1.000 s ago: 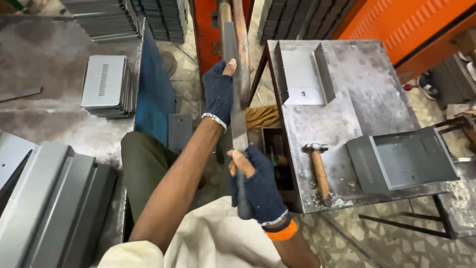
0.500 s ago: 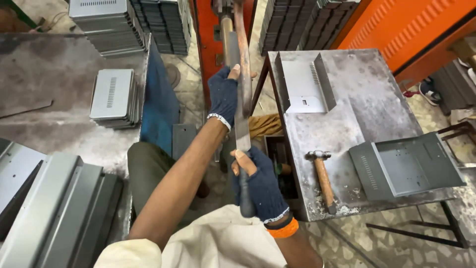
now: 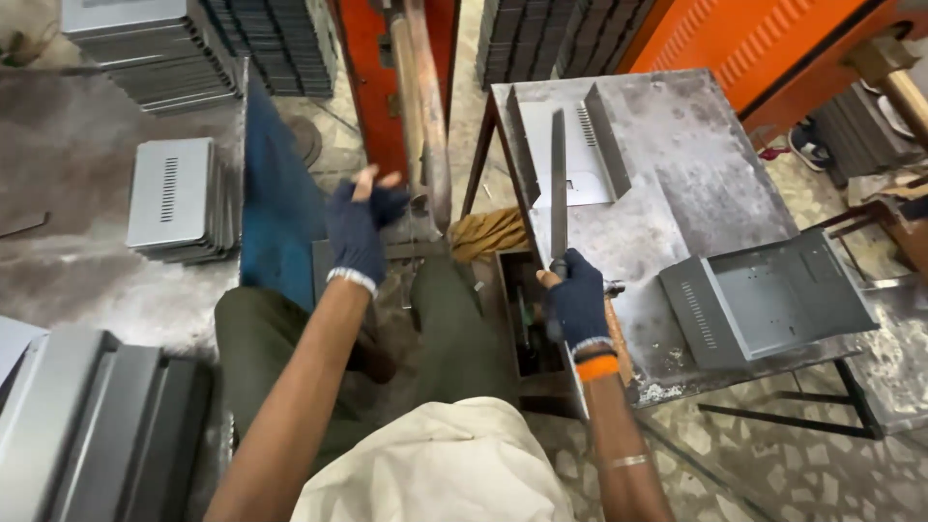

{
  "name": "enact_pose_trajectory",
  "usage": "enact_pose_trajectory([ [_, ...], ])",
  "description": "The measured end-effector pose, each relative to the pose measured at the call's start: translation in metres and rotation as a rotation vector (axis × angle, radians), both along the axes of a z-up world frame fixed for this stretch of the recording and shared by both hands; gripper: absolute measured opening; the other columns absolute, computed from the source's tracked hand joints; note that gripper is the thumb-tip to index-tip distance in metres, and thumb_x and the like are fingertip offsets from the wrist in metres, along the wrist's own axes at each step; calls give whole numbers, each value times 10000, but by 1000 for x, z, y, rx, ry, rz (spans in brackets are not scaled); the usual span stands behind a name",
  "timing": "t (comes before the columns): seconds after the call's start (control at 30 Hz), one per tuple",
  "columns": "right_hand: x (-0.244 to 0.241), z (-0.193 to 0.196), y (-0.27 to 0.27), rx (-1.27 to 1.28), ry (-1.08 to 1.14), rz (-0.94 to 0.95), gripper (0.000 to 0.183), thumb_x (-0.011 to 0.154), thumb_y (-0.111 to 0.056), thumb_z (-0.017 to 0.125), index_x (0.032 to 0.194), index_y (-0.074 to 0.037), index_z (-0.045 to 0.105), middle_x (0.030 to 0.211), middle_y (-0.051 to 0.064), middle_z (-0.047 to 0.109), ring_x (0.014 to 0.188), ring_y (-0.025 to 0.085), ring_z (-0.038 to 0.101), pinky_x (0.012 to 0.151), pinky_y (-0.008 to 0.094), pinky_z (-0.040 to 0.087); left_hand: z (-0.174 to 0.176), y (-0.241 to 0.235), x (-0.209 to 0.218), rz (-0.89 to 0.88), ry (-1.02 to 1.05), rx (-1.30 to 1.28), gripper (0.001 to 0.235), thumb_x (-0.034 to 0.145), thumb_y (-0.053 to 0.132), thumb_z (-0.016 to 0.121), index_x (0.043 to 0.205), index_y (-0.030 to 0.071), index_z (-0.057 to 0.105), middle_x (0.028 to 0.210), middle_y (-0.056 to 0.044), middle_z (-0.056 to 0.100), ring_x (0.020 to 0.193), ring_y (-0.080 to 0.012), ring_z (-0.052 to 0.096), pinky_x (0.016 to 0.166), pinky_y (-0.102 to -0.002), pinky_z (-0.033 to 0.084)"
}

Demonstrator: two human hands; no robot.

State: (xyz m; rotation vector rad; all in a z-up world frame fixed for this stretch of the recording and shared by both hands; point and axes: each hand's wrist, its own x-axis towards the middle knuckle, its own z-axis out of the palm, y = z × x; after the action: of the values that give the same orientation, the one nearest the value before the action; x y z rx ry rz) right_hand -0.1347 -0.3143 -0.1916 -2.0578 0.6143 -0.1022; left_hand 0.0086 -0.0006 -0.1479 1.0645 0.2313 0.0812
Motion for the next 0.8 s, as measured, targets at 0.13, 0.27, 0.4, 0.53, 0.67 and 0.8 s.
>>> enact_pose_trajectory([
  [0.13,48,-46,-43,-169,96,1,503,802,-328,789,1255,-144,672,999,83,725,986,275,732,853,434,580,23,10,-53,24,37,116,258,1006,211,653,1164,14,702,1030,-216,765,850,-330,785,747,-426,669],
  [0.27,98,-50,-58,-534,186,139,659,883,-405,686,1491,-201,533,1382,116,644,1275,332,619,1076,493,495,8,38,-76,98,58,228,186,985,174,717,1119,47,693,929,-168,761,734,-252,755,670,-364,646],
  [0.4,121,-74,-61,-741,233,193,561,885,-341,638,1436,-279,548,1293,86,658,1170,335,680,1005,500,543,13,111,-112,308,-82,488,123,1002,125,780,1079,70,703,944,-135,740,770,-225,737,714,-362,635],
  [0.53,90,-79,-34,-976,-407,135,559,692,-223,685,1196,16,652,1030,243,653,896,417,596,779,493,499,15,210,-160,446,-340,1053,231,915,-170,692,1113,-76,620,1030,-145,675,913,-228,633,904,-330,512],
  [0.67,36,-28,51,-589,-400,217,377,752,-54,696,1123,-53,627,980,154,660,829,352,637,754,448,519,-29,310,-215,587,552,2434,1352,470,794,784,1520,-11,507,1261,-157,641,983,-280,623,826,-380,479],
  [0.8,3,2,138,-195,-468,621,240,793,-112,696,1030,-87,717,1058,54,754,837,216,708,757,338,556,-22,336,-225,332,861,2444,1295,431,963,645,1396,100,665,1023,-44,775,862,-161,774,643,-263,650],
])
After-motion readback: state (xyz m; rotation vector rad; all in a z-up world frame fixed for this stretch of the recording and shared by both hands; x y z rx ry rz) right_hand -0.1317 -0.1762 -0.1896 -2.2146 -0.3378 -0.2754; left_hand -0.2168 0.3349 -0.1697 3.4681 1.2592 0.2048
